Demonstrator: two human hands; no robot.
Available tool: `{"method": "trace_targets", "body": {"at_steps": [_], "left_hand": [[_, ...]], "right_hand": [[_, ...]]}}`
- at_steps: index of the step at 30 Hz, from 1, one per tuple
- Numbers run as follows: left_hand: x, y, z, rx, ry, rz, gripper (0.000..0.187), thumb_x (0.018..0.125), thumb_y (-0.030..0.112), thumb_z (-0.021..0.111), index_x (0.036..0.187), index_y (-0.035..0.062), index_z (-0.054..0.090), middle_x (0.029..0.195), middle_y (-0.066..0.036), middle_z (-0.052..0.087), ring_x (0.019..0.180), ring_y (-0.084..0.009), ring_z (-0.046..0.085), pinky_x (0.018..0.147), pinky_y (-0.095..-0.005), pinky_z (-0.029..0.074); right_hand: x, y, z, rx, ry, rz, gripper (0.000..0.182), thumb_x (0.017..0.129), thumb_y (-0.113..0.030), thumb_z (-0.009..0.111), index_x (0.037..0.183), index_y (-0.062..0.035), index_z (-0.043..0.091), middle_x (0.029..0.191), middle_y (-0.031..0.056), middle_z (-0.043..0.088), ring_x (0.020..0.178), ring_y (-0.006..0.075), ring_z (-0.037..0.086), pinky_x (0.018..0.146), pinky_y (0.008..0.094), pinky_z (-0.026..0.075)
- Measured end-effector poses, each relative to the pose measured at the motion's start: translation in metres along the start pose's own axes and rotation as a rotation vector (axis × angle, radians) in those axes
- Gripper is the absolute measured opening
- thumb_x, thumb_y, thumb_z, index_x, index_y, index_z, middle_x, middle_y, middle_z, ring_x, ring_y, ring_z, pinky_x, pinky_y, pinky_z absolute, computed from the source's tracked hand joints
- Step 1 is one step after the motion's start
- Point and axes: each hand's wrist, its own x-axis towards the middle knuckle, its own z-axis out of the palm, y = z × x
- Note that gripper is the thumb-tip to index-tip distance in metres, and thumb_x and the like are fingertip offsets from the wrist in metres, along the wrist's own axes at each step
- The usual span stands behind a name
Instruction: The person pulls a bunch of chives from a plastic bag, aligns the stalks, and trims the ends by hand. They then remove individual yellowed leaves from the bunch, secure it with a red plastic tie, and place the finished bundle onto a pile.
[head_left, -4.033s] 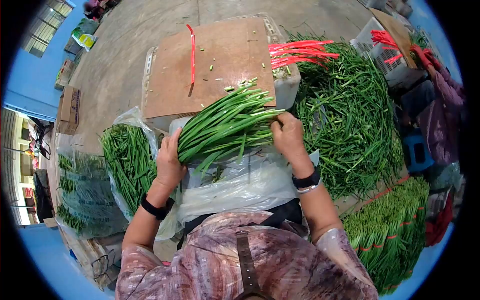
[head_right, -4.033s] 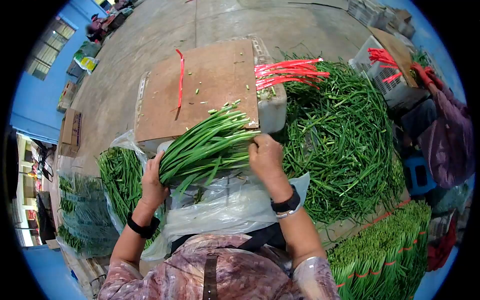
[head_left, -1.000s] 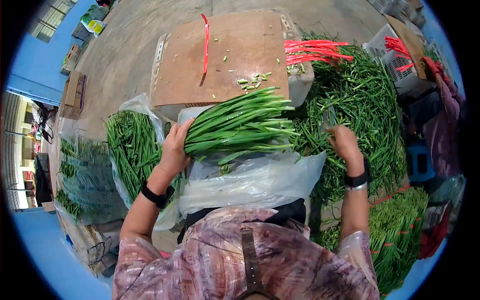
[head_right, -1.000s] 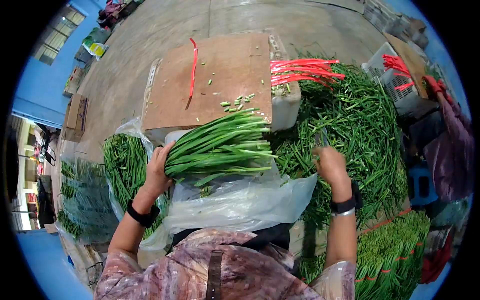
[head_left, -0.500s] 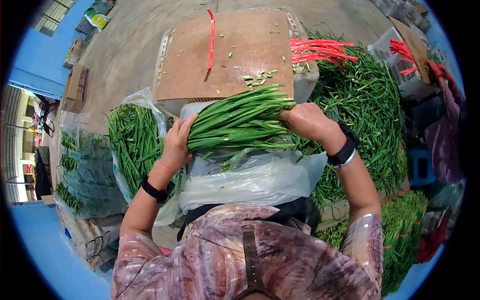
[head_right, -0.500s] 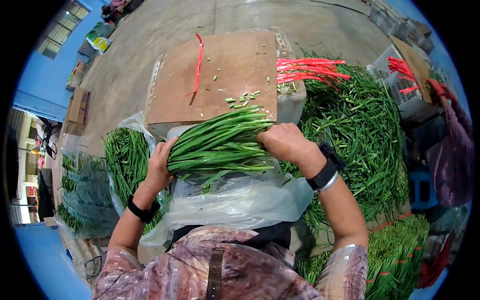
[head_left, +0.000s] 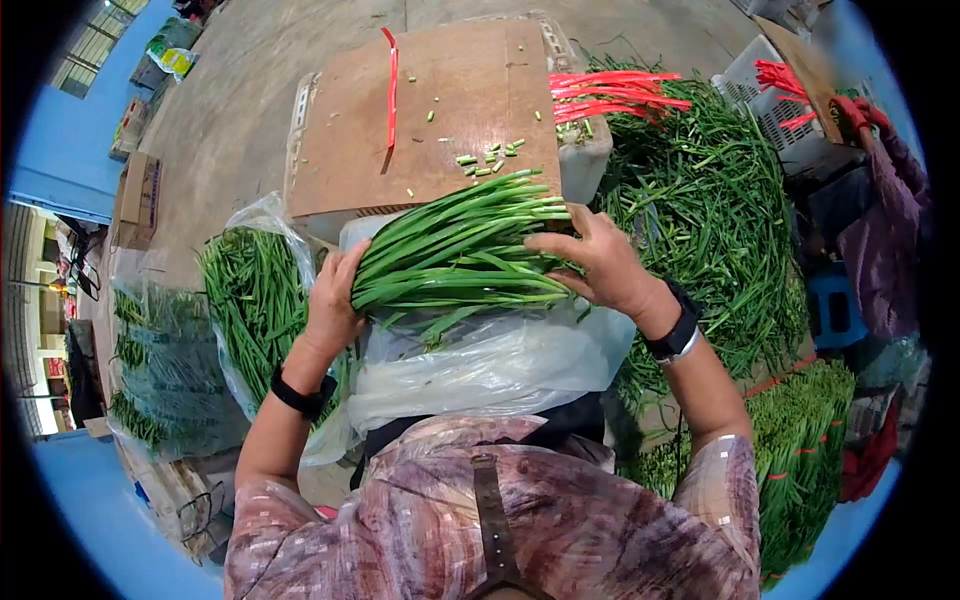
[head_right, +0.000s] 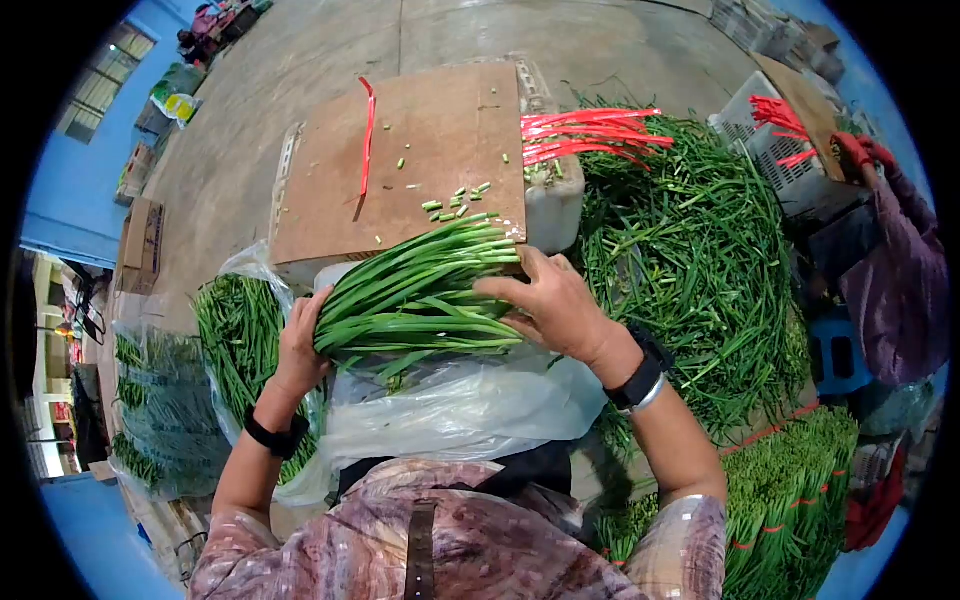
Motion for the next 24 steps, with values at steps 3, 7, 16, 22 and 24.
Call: {"method": "trace_targets", "body": {"at_steps": [3, 7, 16, 22, 24], "left_hand": [[-0.001, 0.001, -0.001, -0.002, -0.002, -0.003, 0.077, 0.059, -0.007, 0.067, 0.131, 0.0064, 0.043, 0.097, -0.017, 0.051, 0.088, -0.0363, 0.053, 0.078, -0.0402, 0.046], [0.000, 0.002, -0.001, 0.009, -0.009, 0.006, 0.077, 0.059, -0.008, 0.066, 0.131, 0.0063, 0.043, 0.097, -0.017, 0.051, 0.088, -0.0361, 0.053, 0.077, -0.0399, 0.047], [-0.003, -0.003, 0.002, 0.008, 0.020, 0.014, 0.075, 0.060, -0.005, 0.067, 0.131, 0.0061, 0.044, 0.096, -0.016, 0.052, 0.086, -0.0349, 0.054, 0.075, -0.0397, 0.047], [-0.001, -0.002, -0.005, 0.039, -0.015, 0.028, 0.079, 0.060, -0.007, 0.065, 0.134, 0.0070, 0.040, 0.098, -0.016, 0.052, 0.085, -0.0364, 0.055, 0.074, -0.0410, 0.047], [0.000, -0.001, -0.005, 0.026, -0.008, 0.052, 0.080, 0.061, -0.007, 0.065, 0.135, 0.0069, 0.039, 0.098, -0.017, 0.053, 0.085, -0.0370, 0.055, 0.073, -0.0414, 0.047]], "right_hand": [[-0.005, 0.001, 0.010, 0.169, 0.047, -0.054, 0.042, 0.066, -0.009, 0.072, 0.105, -0.0198, 0.061, 0.110, 0.0144, 0.052, 0.099, 0.0316, 0.053, 0.077, 0.0393, 0.042], [-0.010, 0.003, 0.024, 0.042, 0.025, -0.008, 0.024, 0.069, -0.011, 0.070, 0.092, -0.0134, 0.063, 0.104, 0.0136, 0.054, 0.096, 0.0306, 0.054, 0.076, 0.0391, 0.042], [-0.039, 0.034, -0.011, 0.044, -0.066, 0.029, 0.017, 0.072, 0.000, 0.066, 0.087, -0.0051, 0.058, 0.099, 0.0110, 0.060, 0.085, 0.0315, 0.060, 0.070, 0.0371, 0.049], [-0.096, 0.055, -0.043, -0.568, -0.523, 0.866, 0.031, 0.075, -0.012, 0.067, 0.103, -0.0062, 0.058, 0.092, 0.0155, 0.062, 0.082, 0.0364, 0.062, 0.070, 0.0442, 0.051], [-0.085, 0.047, -0.041, -0.288, -0.131, 0.545, 0.038, 0.077, -0.013, 0.068, 0.112, -0.0075, 0.057, 0.095, 0.0165, 0.062, 0.087, 0.0371, 0.061, 0.074, 0.0423, 0.050]]}}
